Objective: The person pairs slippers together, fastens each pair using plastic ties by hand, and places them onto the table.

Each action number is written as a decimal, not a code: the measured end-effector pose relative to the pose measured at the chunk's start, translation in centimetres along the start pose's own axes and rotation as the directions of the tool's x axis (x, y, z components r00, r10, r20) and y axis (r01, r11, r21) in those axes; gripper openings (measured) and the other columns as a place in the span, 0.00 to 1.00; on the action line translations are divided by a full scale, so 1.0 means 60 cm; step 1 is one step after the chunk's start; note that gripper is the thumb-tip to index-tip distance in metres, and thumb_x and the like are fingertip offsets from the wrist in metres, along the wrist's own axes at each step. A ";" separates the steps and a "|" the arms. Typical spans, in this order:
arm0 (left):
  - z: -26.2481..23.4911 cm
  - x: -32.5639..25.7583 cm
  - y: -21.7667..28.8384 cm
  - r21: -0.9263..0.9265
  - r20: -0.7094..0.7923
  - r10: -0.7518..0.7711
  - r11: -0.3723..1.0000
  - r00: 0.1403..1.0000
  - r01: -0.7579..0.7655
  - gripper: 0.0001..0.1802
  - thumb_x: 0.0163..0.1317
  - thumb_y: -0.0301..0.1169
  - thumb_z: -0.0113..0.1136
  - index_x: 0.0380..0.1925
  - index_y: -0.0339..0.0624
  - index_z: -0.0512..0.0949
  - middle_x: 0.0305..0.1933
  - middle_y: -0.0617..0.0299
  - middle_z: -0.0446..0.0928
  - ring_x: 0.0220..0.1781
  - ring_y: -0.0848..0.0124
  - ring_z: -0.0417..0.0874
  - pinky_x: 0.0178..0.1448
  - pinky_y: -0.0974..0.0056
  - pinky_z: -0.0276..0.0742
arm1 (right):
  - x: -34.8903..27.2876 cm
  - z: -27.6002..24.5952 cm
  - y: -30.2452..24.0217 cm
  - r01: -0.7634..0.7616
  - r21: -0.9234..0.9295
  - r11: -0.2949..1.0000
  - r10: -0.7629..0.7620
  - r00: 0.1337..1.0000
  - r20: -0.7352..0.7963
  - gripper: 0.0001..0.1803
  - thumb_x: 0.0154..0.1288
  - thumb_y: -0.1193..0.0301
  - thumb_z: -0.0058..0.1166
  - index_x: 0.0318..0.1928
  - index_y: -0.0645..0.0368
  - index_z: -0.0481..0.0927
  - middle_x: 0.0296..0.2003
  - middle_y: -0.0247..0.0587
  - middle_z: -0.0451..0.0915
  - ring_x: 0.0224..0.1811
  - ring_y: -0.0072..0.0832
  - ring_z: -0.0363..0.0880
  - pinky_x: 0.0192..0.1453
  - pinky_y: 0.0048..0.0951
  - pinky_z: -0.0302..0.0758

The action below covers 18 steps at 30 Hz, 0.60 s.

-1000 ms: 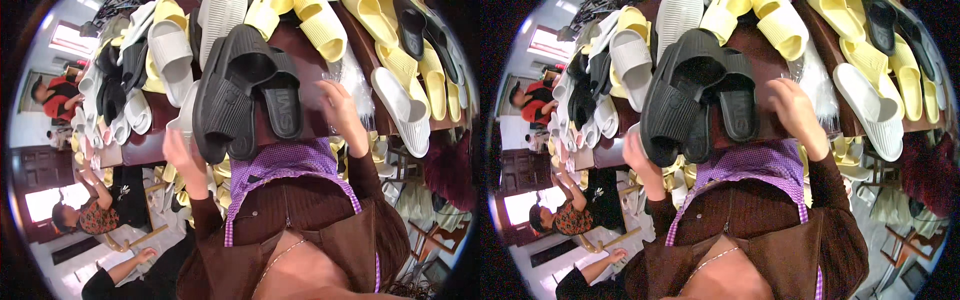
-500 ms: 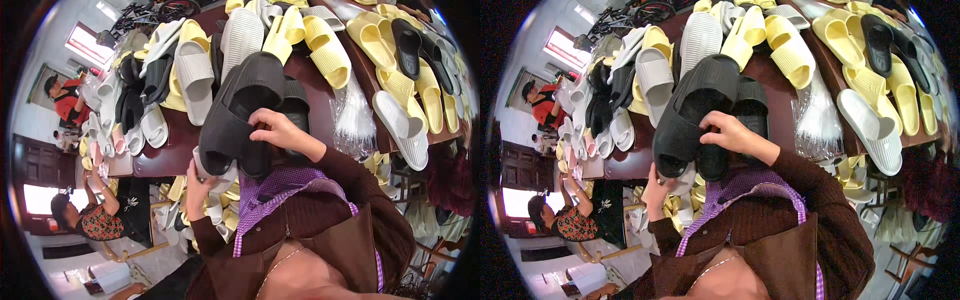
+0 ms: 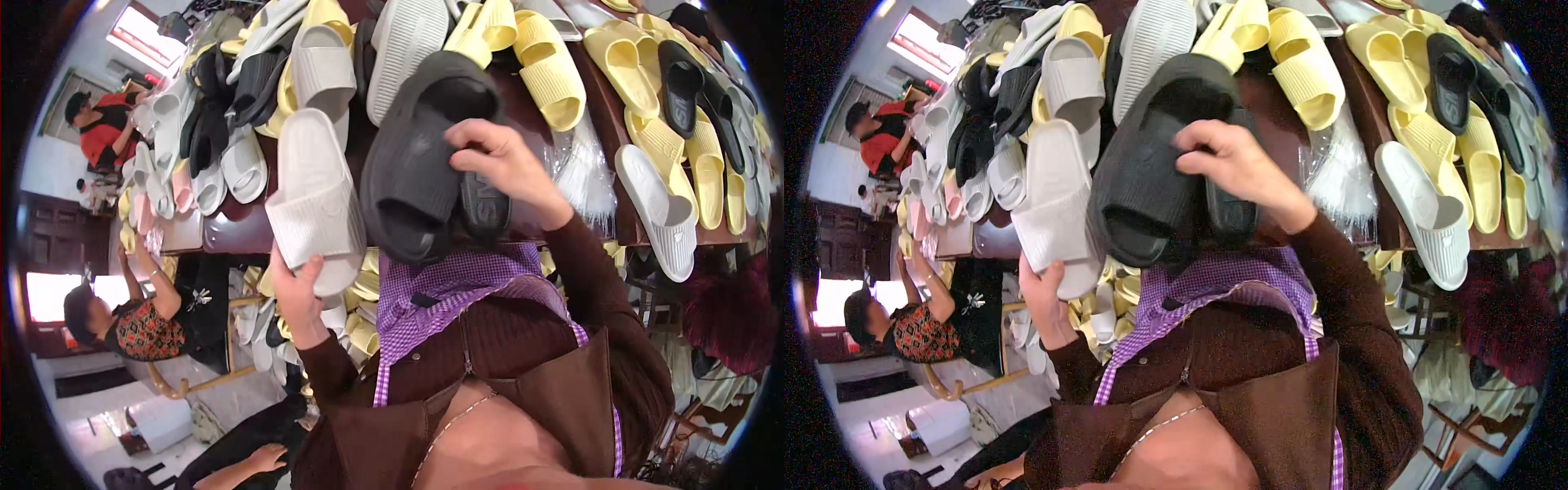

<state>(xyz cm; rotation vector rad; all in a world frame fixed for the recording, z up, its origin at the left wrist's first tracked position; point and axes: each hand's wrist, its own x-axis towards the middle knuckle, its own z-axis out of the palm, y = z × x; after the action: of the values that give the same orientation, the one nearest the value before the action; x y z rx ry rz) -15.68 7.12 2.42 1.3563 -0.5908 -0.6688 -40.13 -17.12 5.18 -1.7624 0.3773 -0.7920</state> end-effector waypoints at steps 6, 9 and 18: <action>0.015 0.031 0.043 0.059 0.019 0.132 0.989 0.991 -0.133 0.38 0.51 0.18 0.63 0.63 0.28 0.60 0.57 0.51 0.72 0.56 0.65 0.74 0.62 0.64 0.68 | 0.003 -0.070 -0.024 -0.014 -0.244 0.970 -0.020 0.990 -0.138 0.07 0.58 0.81 0.57 0.37 0.64 0.74 0.39 0.32 0.76 0.43 0.17 0.72 0.47 0.20 0.70; 0.007 0.016 0.041 0.160 0.071 0.161 0.972 0.984 -0.170 0.38 0.51 0.19 0.63 0.63 0.27 0.59 0.58 0.51 0.71 0.57 0.65 0.74 0.62 0.64 0.67 | -0.002 -0.097 -0.039 0.011 -0.363 0.932 -0.072 0.985 -0.155 0.06 0.58 0.81 0.57 0.36 0.63 0.74 0.39 0.31 0.76 0.41 0.17 0.71 0.45 0.19 0.69; 0.055 0.072 -0.047 0.383 0.162 0.291 0.862 0.943 -0.332 0.36 0.53 0.19 0.60 0.63 0.27 0.60 0.60 0.50 0.69 0.58 0.66 0.72 0.62 0.64 0.67 | -0.006 -0.106 -0.004 -0.075 -0.247 0.966 0.012 0.969 -0.249 0.06 0.58 0.81 0.57 0.35 0.63 0.73 0.38 0.31 0.75 0.40 0.16 0.70 0.44 0.19 0.69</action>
<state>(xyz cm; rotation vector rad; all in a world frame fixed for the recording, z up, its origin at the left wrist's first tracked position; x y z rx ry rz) -15.36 1.47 0.06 1.5689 -1.0508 -0.3557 -44.74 -21.40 6.34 -1.8897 0.7085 -0.9678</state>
